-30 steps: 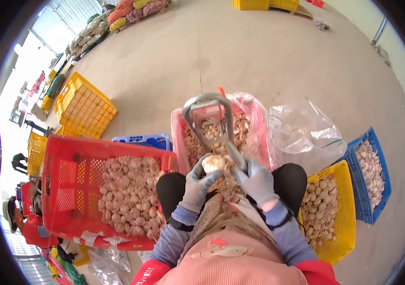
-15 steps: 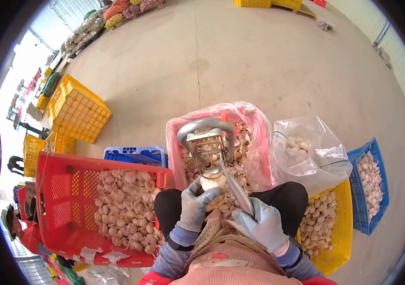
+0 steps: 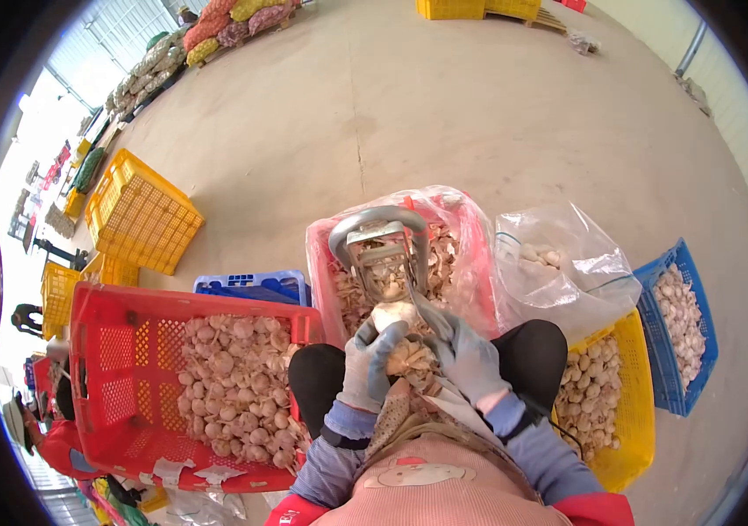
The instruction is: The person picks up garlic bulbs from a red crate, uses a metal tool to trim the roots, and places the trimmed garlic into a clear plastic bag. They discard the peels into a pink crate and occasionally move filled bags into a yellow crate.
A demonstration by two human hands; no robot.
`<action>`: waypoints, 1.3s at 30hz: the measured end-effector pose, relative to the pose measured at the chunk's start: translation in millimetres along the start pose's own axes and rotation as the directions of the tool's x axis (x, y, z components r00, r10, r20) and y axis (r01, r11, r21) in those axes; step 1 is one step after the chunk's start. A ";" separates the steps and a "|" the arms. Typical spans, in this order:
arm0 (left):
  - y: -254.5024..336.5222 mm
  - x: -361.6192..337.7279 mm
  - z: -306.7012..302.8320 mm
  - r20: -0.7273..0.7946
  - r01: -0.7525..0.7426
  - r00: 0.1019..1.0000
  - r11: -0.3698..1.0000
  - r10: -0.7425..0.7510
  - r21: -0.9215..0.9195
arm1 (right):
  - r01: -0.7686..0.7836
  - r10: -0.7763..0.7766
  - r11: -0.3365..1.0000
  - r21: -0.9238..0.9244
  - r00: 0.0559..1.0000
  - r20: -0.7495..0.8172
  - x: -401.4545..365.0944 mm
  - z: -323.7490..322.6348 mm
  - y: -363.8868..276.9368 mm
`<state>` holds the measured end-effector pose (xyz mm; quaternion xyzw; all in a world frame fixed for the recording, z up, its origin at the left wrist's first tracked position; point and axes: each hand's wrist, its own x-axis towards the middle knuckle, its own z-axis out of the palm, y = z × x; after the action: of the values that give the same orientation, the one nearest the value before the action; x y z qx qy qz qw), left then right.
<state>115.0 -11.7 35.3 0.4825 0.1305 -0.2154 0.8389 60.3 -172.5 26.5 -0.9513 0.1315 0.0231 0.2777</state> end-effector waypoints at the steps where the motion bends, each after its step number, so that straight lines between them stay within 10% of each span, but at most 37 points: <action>1: -4.2 1.6 -4.5 -0.001 0.009 1.000 1.000 -0.009 -0.011 | -0.026 0.027 0.998 -0.048 1.000 0.016 5.3 1.9 -1.2; 4: 11.5 -24.0 -6.8 0.061 -0.095 0.994 0.991 0.089 0.093 | 0.367 -0.317 0.927 0.076 0.877 -0.361 -15.5 -27.0 -26.8; 5: 11.5 -31.2 -12.7 0.089 -0.065 0.995 0.991 0.055 0.114 | 0.356 -0.258 0.883 0.305 0.912 -0.318 -24.7 -34.5 -32.9; 13: -31.8 -65.1 0.4 0.255 -0.233 0.955 0.918 0.153 0.322 | 0.345 -0.296 0.873 0.345 0.936 -0.188 -46.4 -40.6 -41.5; 16: -37.9 -72.5 4.8 0.225 -0.208 0.963 0.936 0.145 0.283 | -0.071 -0.051 0.548 0.834 0.992 0.118 -61.6 -35.2 -32.9; 19: -38.1 -79.1 6.2 0.135 -0.063 0.991 0.946 0.020 0.319 | -0.202 -0.045 0.404 0.892 0.970 0.240 -63.4 -28.5 -27.8; 23: -53.6 -90.0 -19.5 0.307 -0.324 0.937 0.738 0.166 0.592 | -0.412 0.095 0.266 0.872 0.911 0.402 -58.1 -35.5 -15.7; 26: 9.7 -110.8 -18.6 0.357 -0.065 0.919 0.825 -0.170 0.562 | -0.453 -0.007 0.163 0.877 0.888 0.460 -61.0 -25.5 2.0; 30: 5.6 -106.0 -22.9 0.391 -0.210 0.918 0.744 -0.074 0.634 | -0.450 0.020 0.288 0.846 0.886 0.464 -69.1 -16.5 -11.5; 34: -23.6 -95.5 -36.5 0.276 0.005 0.940 0.819 -0.200 0.574 | -0.480 0.103 0.340 0.809 0.874 0.475 -72.1 11.6 14.2; 37: -32.9 -97.4 -42.5 0.324 0.003 0.925 0.857 -0.199 0.516 | 0.142 -0.146 0.607 0.782 0.987 -0.065 -85.2 19.7 -1.9; 39: -30.6 -99.9 -45.1 0.413 -0.027 0.893 0.896 -0.177 0.444 | 0.155 -0.215 0.747 0.646 0.976 0.015 -93.2 -2.8 -11.9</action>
<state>12.4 37.3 32.4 0.5912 -0.0965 -0.3763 0.7069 -26.6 -142.2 46.1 -0.8053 0.0240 -0.0087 0.5923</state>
